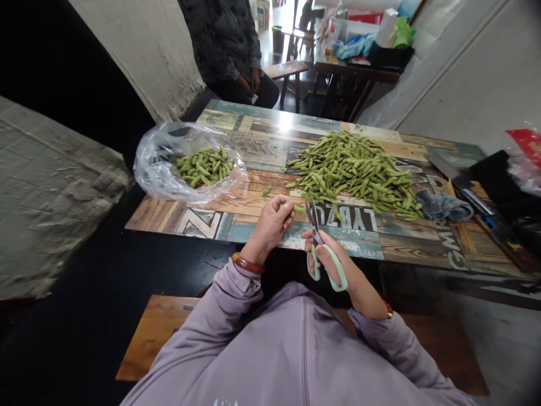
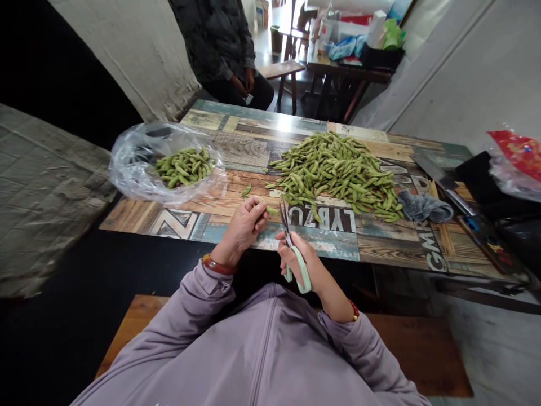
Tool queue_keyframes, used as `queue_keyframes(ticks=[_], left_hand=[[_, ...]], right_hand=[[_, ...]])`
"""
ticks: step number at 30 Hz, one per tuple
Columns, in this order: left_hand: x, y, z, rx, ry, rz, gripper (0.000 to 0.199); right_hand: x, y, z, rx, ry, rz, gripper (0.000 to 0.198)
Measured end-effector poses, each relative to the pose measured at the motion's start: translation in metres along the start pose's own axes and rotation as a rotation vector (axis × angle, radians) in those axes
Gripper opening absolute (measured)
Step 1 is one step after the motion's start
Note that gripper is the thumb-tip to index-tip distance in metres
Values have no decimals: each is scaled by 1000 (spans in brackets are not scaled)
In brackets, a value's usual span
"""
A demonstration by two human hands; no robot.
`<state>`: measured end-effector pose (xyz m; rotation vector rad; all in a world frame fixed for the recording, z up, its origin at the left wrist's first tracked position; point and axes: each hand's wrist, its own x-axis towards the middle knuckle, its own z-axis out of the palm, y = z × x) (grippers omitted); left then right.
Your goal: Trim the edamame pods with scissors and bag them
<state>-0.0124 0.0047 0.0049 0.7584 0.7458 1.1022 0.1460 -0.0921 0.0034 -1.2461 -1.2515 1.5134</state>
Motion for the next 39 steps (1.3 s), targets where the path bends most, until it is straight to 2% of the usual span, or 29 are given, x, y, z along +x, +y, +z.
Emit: queue_keyframes(ticks=[8, 20, 25, 28, 34, 39], left_hand=[[-1, -2, 0, -21, 15, 15, 39], [-3, -2, 1, 10, 0, 40, 36], [-3, -2, 2, 43, 1, 29, 36], [-3, -2, 1, 59, -14, 35, 32], [-3, -2, 0, -24, -25, 35, 19], [-1, 17, 3, -37, 24, 33, 17]], right_hand=[[5, -6, 7, -131, -1, -32, 46], [6, -8, 10, -148, 17, 1, 47], [7, -5, 14, -145, 68, 21, 44], [8, -2, 16, -66, 105, 9, 46], [12, -4, 9, 268, 200, 24, 52], [18, -4, 3, 362, 182, 69, 54]])
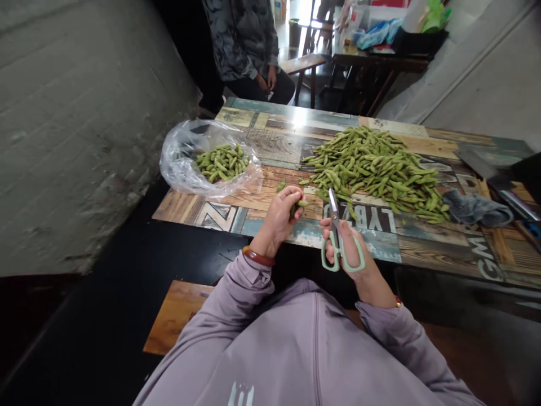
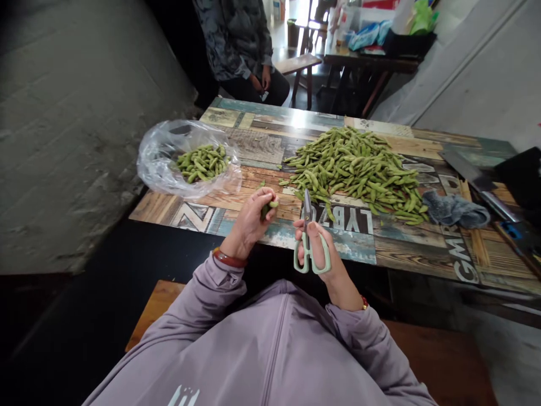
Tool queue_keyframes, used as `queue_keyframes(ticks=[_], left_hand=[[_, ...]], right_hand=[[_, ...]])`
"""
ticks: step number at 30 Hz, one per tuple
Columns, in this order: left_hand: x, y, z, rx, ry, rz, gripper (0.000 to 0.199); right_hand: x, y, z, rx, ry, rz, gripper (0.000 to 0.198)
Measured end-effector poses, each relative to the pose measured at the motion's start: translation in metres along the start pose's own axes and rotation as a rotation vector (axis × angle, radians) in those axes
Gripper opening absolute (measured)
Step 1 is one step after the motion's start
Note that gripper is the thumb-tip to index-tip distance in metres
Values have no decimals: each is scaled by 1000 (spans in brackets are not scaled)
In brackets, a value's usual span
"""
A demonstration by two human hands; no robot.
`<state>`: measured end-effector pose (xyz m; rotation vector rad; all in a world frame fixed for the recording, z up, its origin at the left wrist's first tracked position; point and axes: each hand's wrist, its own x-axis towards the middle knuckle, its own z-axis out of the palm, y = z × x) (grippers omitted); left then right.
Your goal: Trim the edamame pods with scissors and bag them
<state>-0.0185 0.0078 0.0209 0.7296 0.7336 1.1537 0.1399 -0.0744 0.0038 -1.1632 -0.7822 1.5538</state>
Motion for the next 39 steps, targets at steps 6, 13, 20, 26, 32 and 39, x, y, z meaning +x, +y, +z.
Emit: queue_keyframes(ticks=[6, 13, 20, 26, 32, 39], left_hand=[[29, 64, -30, 443, 263, 334, 17], [45, 119, -99, 1551, 522, 544, 18], [38, 86, -65, 1663, 298, 515, 22], [47, 56, -39, 1831, 31, 416, 21], [36, 23, -44, 1801, -152, 415, 74], [61, -17, -18, 1740, -170, 323, 100]], right_hand=[[0, 1, -2, -1, -30, -9, 50], [-1, -1, -1, 0, -24, -7, 52], [0, -3, -1, 87, -19, -30, 54], [1, -2, -5, 158, -14, -14, 52], [1, -3, -5, 158, -30, -20, 51], [3, 1, -7, 175, -45, -50, 48]])
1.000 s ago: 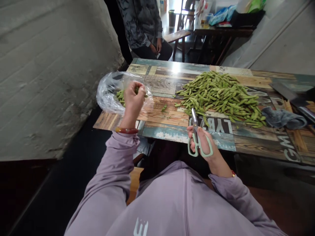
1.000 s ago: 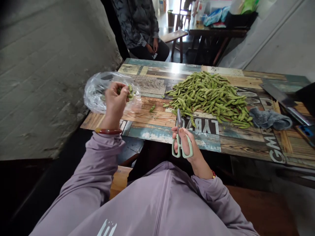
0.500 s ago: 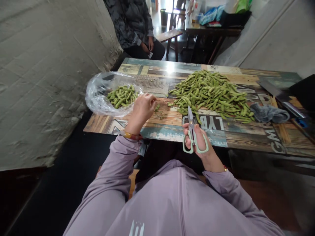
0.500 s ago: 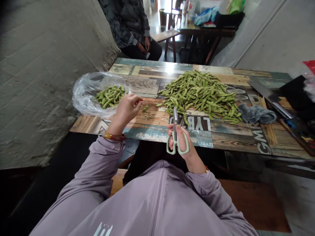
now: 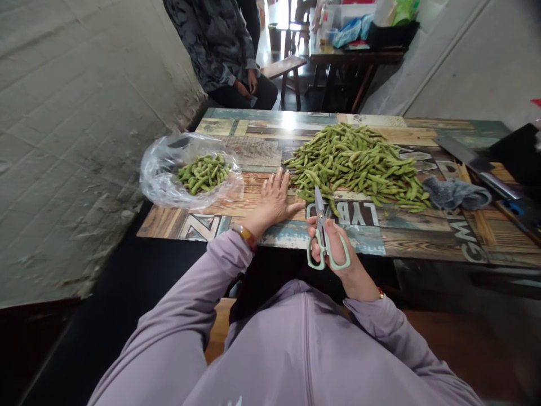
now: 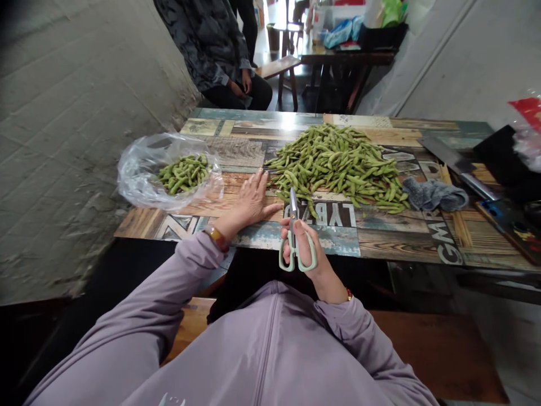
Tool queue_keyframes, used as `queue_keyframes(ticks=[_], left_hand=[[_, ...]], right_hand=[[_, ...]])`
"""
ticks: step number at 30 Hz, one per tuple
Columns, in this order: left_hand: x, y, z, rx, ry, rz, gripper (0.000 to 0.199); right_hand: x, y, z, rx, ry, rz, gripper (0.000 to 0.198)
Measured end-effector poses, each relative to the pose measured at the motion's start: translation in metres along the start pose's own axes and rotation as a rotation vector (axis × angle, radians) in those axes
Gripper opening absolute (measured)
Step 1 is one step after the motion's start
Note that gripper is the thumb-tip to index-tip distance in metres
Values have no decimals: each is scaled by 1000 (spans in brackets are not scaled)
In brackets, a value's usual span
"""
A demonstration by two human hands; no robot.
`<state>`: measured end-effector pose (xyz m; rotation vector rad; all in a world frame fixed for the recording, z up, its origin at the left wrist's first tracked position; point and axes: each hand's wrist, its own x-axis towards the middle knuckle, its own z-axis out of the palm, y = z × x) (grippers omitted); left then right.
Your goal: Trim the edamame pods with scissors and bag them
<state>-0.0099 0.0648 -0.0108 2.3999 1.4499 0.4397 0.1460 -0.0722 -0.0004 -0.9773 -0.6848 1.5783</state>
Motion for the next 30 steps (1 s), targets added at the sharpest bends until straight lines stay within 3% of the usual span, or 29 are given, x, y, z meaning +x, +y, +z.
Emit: queue_keyframes(ticks=[3, 8, 12, 16, 22, 26, 30], left_hand=[[27, -6, 0, 31, 16, -41, 90], [54, -45, -9, 62, 126, 30, 46], [52, -63, -19, 57, 320, -152, 35], [37, -39, -18, 0, 415, -94, 29], [21, 20, -1, -64, 326, 122, 26], [30, 36, 3, -38, 296, 204, 41], [37, 44, 2, 55, 243, 227, 39]], right_hand=[[-1, -1, 0, -6, -8, -12, 45], [-2, -3, 0, 4, -30, -1, 43], [-1, -1, -2, 36, -26, -3, 42], [0, 3, -2, 84, -4, -44, 47], [-2, 0, -6, 139, 64, -103, 49], [0, -9, -16, 157, 134, -146, 51], [2, -10, -22, 132, 132, -162, 49]])
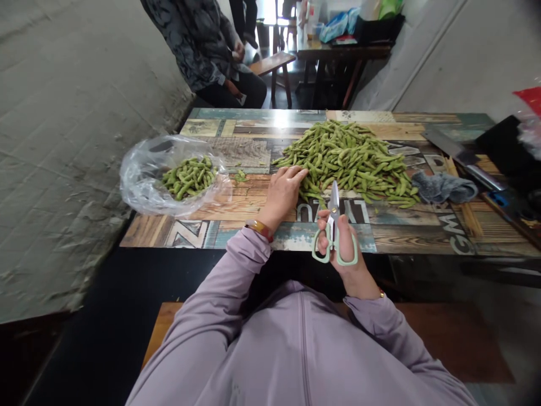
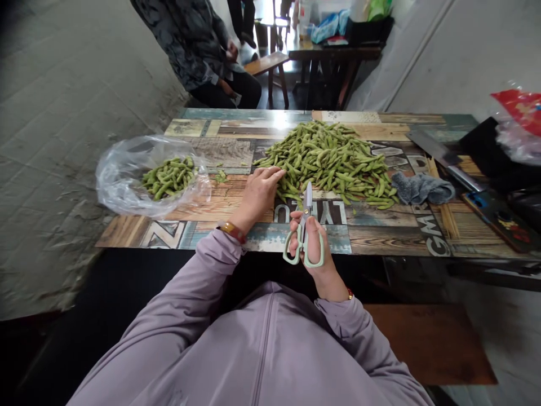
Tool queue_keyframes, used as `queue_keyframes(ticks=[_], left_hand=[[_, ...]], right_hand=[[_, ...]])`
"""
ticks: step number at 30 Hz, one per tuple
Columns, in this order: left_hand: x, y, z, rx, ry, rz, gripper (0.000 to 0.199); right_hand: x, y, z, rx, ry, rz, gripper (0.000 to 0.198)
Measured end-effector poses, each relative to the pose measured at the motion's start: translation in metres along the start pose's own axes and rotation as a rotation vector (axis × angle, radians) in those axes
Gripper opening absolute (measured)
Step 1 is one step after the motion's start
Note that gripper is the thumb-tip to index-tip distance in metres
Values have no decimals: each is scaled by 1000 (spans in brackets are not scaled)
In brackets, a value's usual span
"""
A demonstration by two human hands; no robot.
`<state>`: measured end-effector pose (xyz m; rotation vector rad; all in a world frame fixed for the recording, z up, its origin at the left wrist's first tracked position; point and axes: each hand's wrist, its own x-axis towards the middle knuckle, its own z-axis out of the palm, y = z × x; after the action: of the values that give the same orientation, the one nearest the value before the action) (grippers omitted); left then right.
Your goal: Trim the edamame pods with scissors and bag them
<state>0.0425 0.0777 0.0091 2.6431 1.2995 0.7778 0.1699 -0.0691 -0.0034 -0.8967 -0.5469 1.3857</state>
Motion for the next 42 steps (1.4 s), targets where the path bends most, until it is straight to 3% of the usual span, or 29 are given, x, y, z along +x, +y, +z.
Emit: queue_keyframes(ticks=[5, 8, 13, 17, 22, 31, 42], left_hand=[[-3, 9, -2, 81, -80, 19, 19], [-7, 6, 1, -28, -33, 8, 11], [-15, -7, -3, -534, 176, -236, 7], [-33, -4, -22, -1112, 67, -418, 21], [-57, 4, -37, -1437, -50, -547, 29], [-75, 1, -30, -1658, -83, -625, 39], [-85, 5, -29, -1525, -44, -599, 32]], right_hand=[[0, 6, -2, -53, -38, -30, 45], [0, 6, -2, -58, -38, -39, 44], [1, 6, -3, -53, -50, -51, 44], [2, 6, -4, -58, -59, -44, 43], [-1, 1, -1, -108, -116, 0, 44], [-14, -5, 3, -306, -207, 61, 43], [-31, -15, 6, -588, -344, 80, 45]])
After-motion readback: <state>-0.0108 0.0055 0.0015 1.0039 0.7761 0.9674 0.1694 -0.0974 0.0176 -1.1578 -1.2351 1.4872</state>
